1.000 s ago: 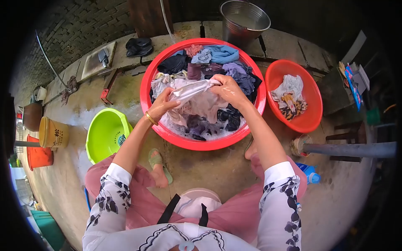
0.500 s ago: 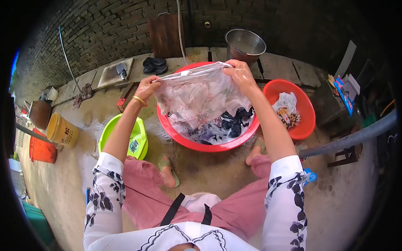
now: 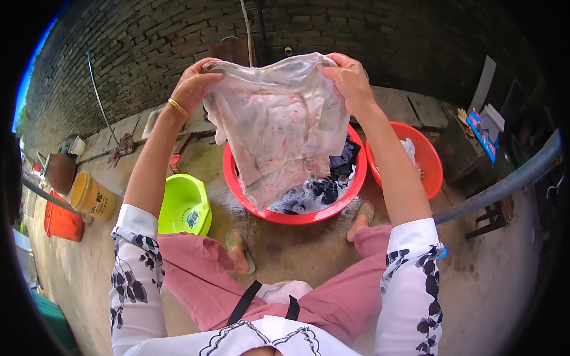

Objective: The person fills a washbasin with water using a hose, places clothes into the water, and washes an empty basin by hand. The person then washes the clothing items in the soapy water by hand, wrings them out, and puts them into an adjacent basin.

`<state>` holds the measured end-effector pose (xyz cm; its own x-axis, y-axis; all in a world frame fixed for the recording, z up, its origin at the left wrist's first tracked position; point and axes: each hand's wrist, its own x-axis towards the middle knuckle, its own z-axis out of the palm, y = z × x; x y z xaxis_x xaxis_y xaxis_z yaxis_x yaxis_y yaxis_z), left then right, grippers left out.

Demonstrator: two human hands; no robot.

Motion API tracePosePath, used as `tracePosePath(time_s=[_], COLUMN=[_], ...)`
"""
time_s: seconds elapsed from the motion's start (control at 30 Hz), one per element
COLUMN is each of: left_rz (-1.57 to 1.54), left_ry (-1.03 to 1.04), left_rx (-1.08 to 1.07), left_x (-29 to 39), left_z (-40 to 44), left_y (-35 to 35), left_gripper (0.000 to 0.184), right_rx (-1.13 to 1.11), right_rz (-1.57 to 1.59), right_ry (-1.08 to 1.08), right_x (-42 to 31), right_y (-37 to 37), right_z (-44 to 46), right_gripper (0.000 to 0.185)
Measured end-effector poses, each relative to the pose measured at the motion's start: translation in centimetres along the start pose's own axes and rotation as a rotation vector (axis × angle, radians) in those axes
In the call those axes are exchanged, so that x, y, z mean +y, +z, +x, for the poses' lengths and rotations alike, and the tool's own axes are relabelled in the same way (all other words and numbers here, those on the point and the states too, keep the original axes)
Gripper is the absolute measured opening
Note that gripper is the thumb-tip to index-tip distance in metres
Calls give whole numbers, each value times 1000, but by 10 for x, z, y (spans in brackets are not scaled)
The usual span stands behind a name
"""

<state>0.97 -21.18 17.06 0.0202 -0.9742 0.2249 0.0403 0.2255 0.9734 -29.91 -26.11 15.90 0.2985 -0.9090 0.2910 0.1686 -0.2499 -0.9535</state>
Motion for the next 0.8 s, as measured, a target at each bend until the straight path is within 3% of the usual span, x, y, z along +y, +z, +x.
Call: tracePosePath(time_s=[0.07, 0.13, 0.17, 0.23, 0.27, 0.37, 0.43, 0.47, 0.53, 0.63, 0.67, 0.77, 0.8], left_rz=[109, 261, 486, 782, 870, 1403, 1508, 1504, 1407, 1340, 1329, 1363, 1375], left_ry=[-12, -60, 16, 28, -1, -365, -570, -589, -636, -795, -814, -856, -757], left_rx=[-114, -42, -12, 35, -53, -291, -546, -560, -407, -462, -474, -554, -519], left_x=[-27, -71, -109, -188, -245, -320, -369, -395, -443, -481, -494, -540, -561], left_z=[-3, -14, -15, -28, -33, -75, -97, -110, -132, -131, -132, -132, -141], left_y=[1, 10, 7, 13, 4, 34, 49, 58, 75, 90, 92, 88, 84], left_gripper=[33, 42, 42, 32, 23, 23, 37, 37, 57, 68, 68, 65, 61], right_rx=[-71, -181, -218, -153, -144, -180, -345, -379, -431, -468, -448, -527, -577], right_rz=[-62, -119, -117, -595, -742, -997, -1110, -1144, -1199, -1302, -1344, -1291, -1248], right_ry=[18, 42, 60, 50, 210, 273, 405, 429, 434, 359, 274, 338, 373], right_x=[30, 79, 106, 186, 203, 309, 357, 378, 416, 463, 477, 520, 537], right_y=[-13, -19, -18, -24, -16, -11, -2, 5, 17, 25, 24, 18, 17], right_z=[-8, -25, -35, -54, -66, -99, -114, -125, -142, -152, -157, -164, -168], right_gripper=[13, 17, 20, 27, 27, 15, 28, 37, 45, 56, 60, 57, 56])
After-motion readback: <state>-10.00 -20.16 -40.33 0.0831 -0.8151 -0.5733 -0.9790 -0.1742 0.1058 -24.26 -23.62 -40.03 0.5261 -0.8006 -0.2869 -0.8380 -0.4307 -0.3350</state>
